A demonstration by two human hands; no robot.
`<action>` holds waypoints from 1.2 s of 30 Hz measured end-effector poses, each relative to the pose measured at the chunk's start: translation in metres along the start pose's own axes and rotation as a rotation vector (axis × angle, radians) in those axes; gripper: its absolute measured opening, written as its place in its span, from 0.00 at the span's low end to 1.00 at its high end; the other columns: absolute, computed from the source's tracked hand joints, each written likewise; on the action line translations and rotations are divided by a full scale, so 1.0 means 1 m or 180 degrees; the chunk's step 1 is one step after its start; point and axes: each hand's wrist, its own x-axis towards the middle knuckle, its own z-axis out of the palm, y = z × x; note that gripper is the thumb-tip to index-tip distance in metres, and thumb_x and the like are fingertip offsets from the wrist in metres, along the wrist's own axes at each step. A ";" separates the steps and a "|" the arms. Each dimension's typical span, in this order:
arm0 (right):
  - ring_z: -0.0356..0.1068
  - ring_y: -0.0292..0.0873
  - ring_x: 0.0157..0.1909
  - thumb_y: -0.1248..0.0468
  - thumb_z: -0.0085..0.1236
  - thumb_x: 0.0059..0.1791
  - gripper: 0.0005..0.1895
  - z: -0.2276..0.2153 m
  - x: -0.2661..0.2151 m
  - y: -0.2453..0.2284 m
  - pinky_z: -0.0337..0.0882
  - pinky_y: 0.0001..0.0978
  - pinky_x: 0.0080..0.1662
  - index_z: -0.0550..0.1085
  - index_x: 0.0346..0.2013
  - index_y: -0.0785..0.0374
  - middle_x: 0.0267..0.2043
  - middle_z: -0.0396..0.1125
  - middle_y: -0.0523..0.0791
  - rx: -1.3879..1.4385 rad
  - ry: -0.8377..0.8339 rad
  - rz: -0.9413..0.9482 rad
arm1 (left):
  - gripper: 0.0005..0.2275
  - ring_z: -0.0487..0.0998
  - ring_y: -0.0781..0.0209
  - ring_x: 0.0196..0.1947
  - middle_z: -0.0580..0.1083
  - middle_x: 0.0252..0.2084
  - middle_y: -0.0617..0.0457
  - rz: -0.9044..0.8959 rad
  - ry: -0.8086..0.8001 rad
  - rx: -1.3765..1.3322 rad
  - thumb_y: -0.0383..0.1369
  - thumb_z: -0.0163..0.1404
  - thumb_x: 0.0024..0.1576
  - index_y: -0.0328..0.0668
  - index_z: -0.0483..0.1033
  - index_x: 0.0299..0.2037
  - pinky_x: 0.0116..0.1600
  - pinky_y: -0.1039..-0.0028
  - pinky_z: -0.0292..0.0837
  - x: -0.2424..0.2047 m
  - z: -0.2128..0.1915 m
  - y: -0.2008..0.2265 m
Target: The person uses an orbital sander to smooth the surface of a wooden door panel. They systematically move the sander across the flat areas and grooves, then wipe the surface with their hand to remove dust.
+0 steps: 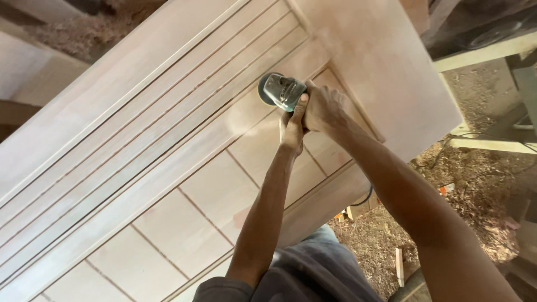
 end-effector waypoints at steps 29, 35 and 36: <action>0.69 0.38 0.28 0.53 0.52 0.56 0.19 0.110 -0.050 -0.130 0.76 0.35 0.34 0.69 0.57 0.61 0.37 0.74 0.47 -0.0314 -0.0242 -0.0421 | 0.35 0.75 0.50 0.57 0.70 0.57 0.43 0.0851 0.0301 -0.0402 0.50 0.56 0.52 0.38 0.59 0.66 0.61 0.55 0.77 -0.097 -0.137 0.013; 0.77 0.46 0.41 0.53 0.65 0.46 0.25 0.046 -0.048 -0.089 0.77 0.39 0.43 0.73 0.56 0.52 0.46 0.76 0.47 0.0225 -0.0093 0.0268 | 0.41 0.82 0.45 0.49 0.74 0.53 0.36 0.0034 0.0041 0.0073 0.54 0.60 0.49 0.25 0.62 0.63 0.51 0.59 0.85 -0.057 -0.071 0.017; 0.76 0.48 0.43 0.52 0.66 0.46 0.25 0.042 -0.050 -0.095 0.77 0.41 0.44 0.73 0.55 0.55 0.46 0.76 0.49 0.0208 -0.0091 0.0384 | 0.41 0.82 0.46 0.48 0.75 0.52 0.37 0.0057 0.0028 0.0050 0.54 0.60 0.49 0.25 0.64 0.62 0.50 0.58 0.85 -0.056 -0.073 0.022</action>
